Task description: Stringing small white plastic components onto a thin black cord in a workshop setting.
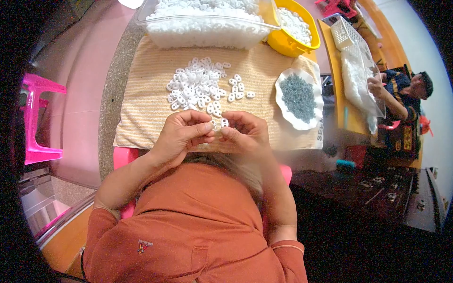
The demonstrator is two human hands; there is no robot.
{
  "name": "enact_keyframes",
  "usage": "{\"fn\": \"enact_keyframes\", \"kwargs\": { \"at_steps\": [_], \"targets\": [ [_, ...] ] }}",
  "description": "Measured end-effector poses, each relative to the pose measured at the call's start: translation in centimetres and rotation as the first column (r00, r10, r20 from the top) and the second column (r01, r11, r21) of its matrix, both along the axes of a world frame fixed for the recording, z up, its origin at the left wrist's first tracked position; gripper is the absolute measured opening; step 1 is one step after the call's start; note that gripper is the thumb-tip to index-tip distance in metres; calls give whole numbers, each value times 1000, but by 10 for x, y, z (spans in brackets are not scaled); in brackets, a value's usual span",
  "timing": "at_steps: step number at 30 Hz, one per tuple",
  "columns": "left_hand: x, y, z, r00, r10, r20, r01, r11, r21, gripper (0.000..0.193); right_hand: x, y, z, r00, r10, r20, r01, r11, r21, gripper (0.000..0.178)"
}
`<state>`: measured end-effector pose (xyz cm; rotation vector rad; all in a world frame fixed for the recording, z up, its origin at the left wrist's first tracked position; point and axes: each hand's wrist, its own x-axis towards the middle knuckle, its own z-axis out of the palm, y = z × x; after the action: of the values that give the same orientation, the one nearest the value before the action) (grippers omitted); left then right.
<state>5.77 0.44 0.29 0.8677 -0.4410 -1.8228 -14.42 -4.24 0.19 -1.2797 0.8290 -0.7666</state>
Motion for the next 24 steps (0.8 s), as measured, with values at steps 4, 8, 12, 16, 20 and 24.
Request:
{"fn": "enact_keyframes", "kwargs": {
  "at_steps": [4, 8, 12, 16, 20, 24],
  "targets": [
    [-1, 0, 2, 1000, -2, 5, 2, 1000, -1, 12, 2, 1, 2, 999, -7, 31, 7, 1000, 23, 30],
    [-1, 1, 2, 1000, -7, 8, 7, 1000, -2, 13, 3, 2, 2, 999, -3, 48, 1, 999, 37, 30],
    [-1, 1, 3, 1000, -5, 16, 5, 1000, 6, 13, 3, 2, 1, 998, -9, 65, 6, 999, 50, 30],
    [0, 1, 4, 1000, -18, 15, 19, 1000, -8, 13, 3, 3, -1, 997, -9, 79, 5, 998, 58, 30],
    [-1, 1, 4, 1000, -16, 10, 16, 1000, -9, 12, 2, 2, -2, 997, 3, 73, -7, 999, 54, 31],
    [-1, 1, 3, 1000, -17, 14, 17, 1000, -5, 12, 1, 1, -3, 997, 16, 74, -20, 998, 55, 30]
  ]
}}
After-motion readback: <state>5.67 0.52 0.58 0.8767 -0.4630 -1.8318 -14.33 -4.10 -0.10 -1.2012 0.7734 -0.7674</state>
